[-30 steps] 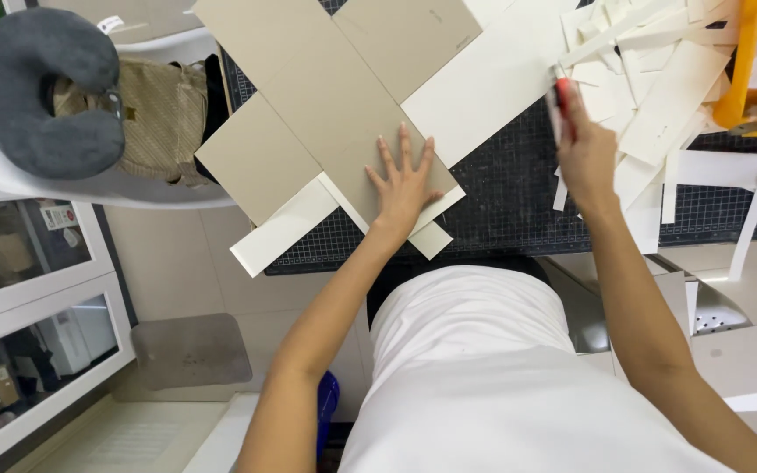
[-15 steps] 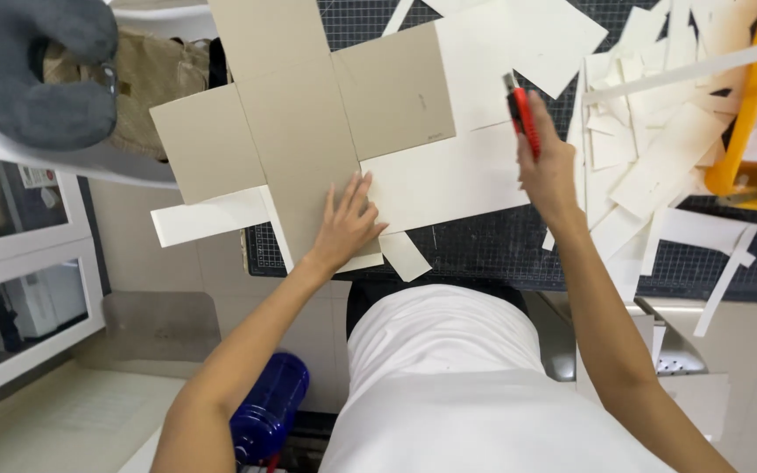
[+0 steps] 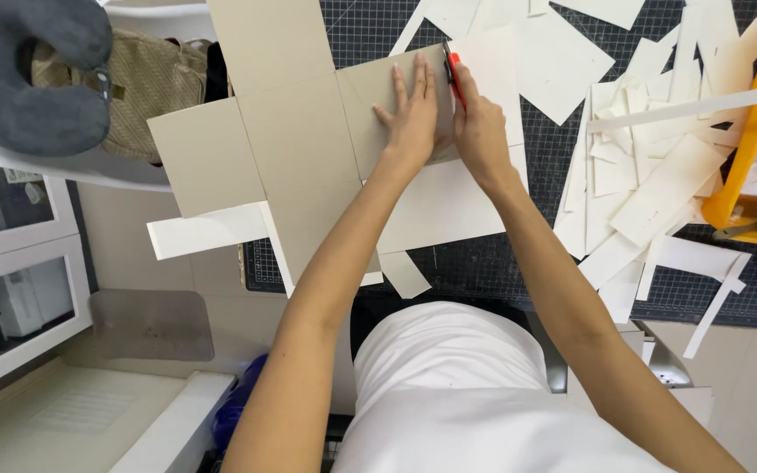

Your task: Cutting out cross-shaped templates from cardboard sheets using a utility knife on a cutting mat.

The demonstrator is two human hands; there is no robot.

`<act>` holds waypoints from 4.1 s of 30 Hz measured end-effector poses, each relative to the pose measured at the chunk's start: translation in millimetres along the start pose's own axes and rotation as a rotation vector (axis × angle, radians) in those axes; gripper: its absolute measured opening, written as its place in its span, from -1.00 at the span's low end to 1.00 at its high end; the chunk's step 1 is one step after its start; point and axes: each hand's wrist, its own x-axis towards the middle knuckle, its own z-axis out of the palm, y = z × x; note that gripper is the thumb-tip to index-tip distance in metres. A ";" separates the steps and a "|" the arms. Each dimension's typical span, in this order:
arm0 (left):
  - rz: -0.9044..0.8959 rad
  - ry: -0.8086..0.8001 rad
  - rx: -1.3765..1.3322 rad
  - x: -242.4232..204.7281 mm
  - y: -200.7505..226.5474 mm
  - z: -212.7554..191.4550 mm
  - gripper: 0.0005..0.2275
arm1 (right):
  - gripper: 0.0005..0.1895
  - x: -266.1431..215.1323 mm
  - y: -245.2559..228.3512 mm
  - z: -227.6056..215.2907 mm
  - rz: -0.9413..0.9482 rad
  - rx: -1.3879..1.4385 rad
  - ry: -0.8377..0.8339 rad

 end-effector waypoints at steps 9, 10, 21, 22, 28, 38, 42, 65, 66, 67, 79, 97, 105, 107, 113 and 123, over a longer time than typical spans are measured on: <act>-0.051 0.034 0.257 8.3 1.1 19.6 0.15 | -0.49 14.5 -39.2 -29.2 0.151 -0.176 -0.201; -0.049 0.030 0.255 10.5 1.3 20.4 0.15 | -0.49 4.7 -41.2 -31.4 0.154 -0.178 -0.204; -0.078 0.023 0.235 19.3 1.0 26.1 0.22 | -0.34 -122.9 -42.1 -38.6 0.151 -0.302 -0.281; -0.075 0.021 0.234 17.3 2.1 27.0 0.22 | -0.34 -132.9 -41.6 -38.8 0.154 -0.304 -0.282; -0.085 0.000 0.217 14.6 1.1 24.8 0.23 | -0.39 -137.4 -47.5 -66.4 0.279 -0.344 -0.352; 0.098 0.148 -0.001 -24.8 -31.3 21.5 0.00 | -0.50 -56.1 -10.7 -84.6 0.125 0.078 -0.082; 0.138 0.216 -0.090 -73.2 -64.3 31.0 -0.22 | -0.47 -79.0 33.9 -107.3 0.302 0.083 0.159; -0.846 0.814 -0.815 -239.1 -185.6 156.2 -0.50 | -0.59 48.8 -20.1 -3.7 -0.353 0.028 -0.353; -0.784 0.782 -0.859 -235.7 -195.7 163.4 -0.46 | -0.54 46.2 -18.9 -6.9 -0.310 -0.043 -0.375; -0.783 0.785 -0.860 -236.3 -195.5 151.9 -0.46 | -0.54 39.9 -16.2 -13.2 -0.314 -0.044 -0.372; -0.376 0.870 -0.476 -112.2 -234.4 17.5 -0.65 | -0.90 -42.3 36.3 -55.4 -0.118 -0.127 -0.158; -0.077 0.049 -0.269 -80.8 -128.7 -4.5 -0.16 | -0.79 -77.8 2.4 -63.8 0.576 0.911 0.034; -0.132 -0.124 -0.153 -59.9 -129.1 -11.9 0.01 | -0.85 -78.8 -8.8 -70.1 0.582 1.049 -0.176; -0.138 -0.129 -0.154 -57.4 -128.5 -16.6 0.04 | -0.74 -75.1 -30.5 -62.8 0.498 0.832 -0.245; -0.152 -0.113 -0.124 -50.6 -128.9 -14.4 0.13 | -0.34 -69.7 -43.9 -4.5 -0.118 0.082 -0.380; -0.144 -0.053 -0.103 -49.1 -130.3 -7.4 0.15 | -0.27 -67.8 -40.3 24.7 -0.296 -0.217 -0.349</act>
